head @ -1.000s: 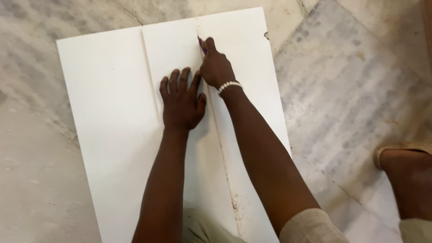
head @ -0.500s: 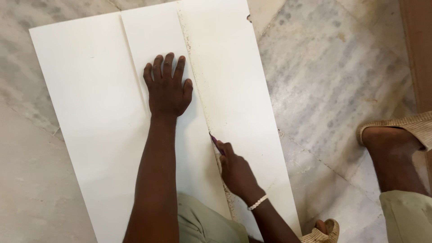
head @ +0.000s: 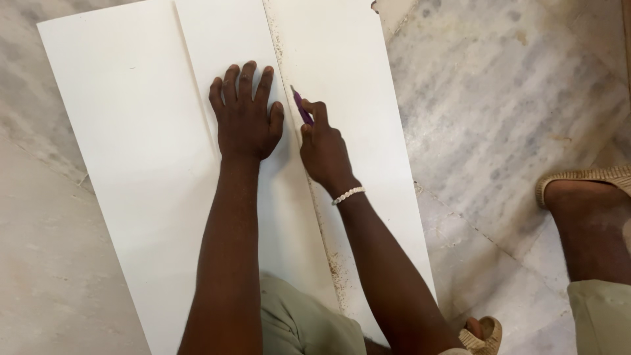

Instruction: The person cuts a white wooden board into two pieces using a small purple utility knife.

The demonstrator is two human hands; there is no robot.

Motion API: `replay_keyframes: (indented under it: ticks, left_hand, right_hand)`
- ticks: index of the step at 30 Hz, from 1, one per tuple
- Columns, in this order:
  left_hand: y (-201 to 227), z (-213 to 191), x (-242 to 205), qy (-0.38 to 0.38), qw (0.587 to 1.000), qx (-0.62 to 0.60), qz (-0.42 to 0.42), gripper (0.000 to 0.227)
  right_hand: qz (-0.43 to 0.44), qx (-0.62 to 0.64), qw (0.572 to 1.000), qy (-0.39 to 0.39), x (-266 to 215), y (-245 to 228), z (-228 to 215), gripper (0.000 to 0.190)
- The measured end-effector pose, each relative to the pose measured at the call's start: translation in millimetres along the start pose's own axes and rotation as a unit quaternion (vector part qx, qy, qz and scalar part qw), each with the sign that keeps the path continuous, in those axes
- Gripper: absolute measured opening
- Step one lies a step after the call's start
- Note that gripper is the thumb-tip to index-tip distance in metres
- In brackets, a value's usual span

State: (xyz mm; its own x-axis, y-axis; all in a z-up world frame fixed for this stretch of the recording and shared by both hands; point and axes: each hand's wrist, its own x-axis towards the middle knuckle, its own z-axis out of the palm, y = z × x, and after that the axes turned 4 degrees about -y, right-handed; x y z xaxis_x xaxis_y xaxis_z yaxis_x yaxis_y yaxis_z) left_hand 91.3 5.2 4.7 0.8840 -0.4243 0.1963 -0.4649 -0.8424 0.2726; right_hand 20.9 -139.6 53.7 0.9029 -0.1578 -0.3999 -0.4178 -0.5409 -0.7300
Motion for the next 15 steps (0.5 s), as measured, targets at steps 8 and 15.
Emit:
replay_keyframes:
  ticks: [8, 15]
  left_hand:
    - [-3, 2, -1, 0.003, 1.0, -0.009, 0.011, 0.058]
    - [-8, 8, -2, 0.02, 0.999, 0.007, 0.037, 0.056]
  right_hand:
    - [-0.03, -0.073, 0.996, -0.04, -3, 13, 6, 0.036]
    - [0.046, -0.131, 0.982, -0.131, -109, 42, 7, 0.046]
